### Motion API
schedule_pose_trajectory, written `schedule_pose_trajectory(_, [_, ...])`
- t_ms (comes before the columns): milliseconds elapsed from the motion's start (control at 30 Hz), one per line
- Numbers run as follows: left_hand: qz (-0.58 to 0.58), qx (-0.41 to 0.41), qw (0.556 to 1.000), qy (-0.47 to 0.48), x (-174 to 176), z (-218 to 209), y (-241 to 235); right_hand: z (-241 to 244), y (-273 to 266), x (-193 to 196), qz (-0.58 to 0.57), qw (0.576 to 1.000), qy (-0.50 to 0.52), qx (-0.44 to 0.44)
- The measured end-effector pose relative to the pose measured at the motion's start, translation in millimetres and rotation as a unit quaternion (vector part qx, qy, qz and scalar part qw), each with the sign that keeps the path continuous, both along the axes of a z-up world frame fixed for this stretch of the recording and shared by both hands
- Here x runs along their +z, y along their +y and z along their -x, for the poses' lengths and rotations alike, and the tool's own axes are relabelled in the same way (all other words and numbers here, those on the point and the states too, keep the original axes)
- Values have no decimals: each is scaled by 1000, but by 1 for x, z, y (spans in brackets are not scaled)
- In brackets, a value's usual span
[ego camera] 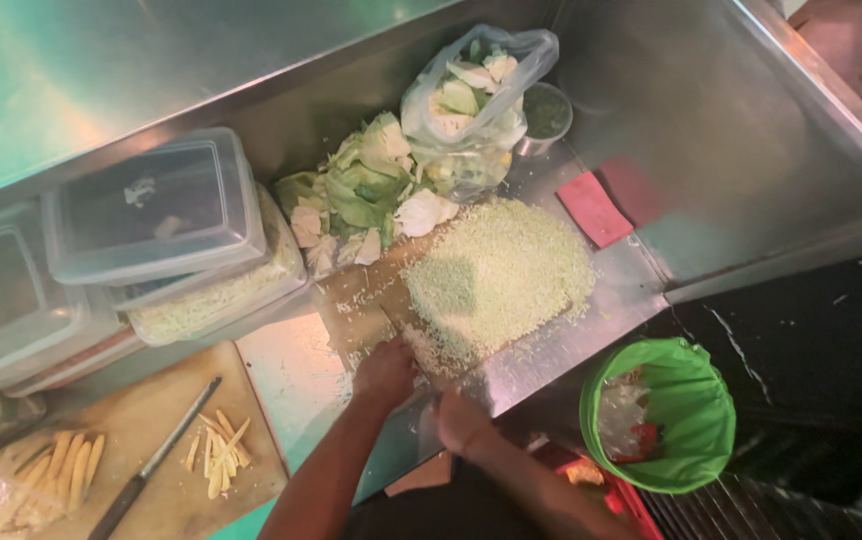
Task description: The person repeatedly chops cabbage on a wooden cutting board using a knife. Shredded cabbage accumulates on the board and is occasionally gathered by hand. The person also handles a plastic bag containing cabbage leaves and places them on the board.
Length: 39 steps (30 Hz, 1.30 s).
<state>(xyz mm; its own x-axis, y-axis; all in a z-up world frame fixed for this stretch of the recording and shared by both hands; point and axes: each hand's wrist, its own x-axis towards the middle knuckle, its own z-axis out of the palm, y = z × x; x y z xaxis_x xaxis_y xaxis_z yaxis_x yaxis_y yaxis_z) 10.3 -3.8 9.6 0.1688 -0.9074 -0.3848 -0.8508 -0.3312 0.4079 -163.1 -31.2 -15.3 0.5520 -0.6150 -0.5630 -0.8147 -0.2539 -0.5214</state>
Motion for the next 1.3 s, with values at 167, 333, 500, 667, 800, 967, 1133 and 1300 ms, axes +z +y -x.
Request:
schedule_pose_trajectory(167, [-15, 3, 1000, -4, -3, 6, 6, 1, 12, 8, -57, 998, 32, -12])
schedule_pose_trajectory(333, [-11, 8, 1000, 11, -4, 3, 3, 0, 7, 15, -35, 997, -5, -68])
schedule_pose_trajectory(500, [15, 9, 1000, 3, -7, 4, 5, 2, 11, 1, -104, 993, 44, -27])
schedule_pose_trajectory(667, [21, 14, 1000, 13, 0, 2, 14, 5, 12, -13, -15, 999, -28, -33])
schedule_pose_trajectory(800, [71, 30, 996, 47, 9, 0, 28, 0, -11, -5, -29, 1000, -7, 8])
schedule_pose_trajectory(967, [94, 21, 995, 20, -4, 1, 35, -13, -26, 10, 8, 997, 31, 69])
schedule_pose_trajectory(1133, [29, 6, 1000, -5, -20, 0, 23, -6, -3, 12, 91, 961, 89, 245])
schedule_pose_trajectory(1300, [23, 14, 999, 35, -22, -3, 17, 1, 7, 9, -25, 997, -8, -74])
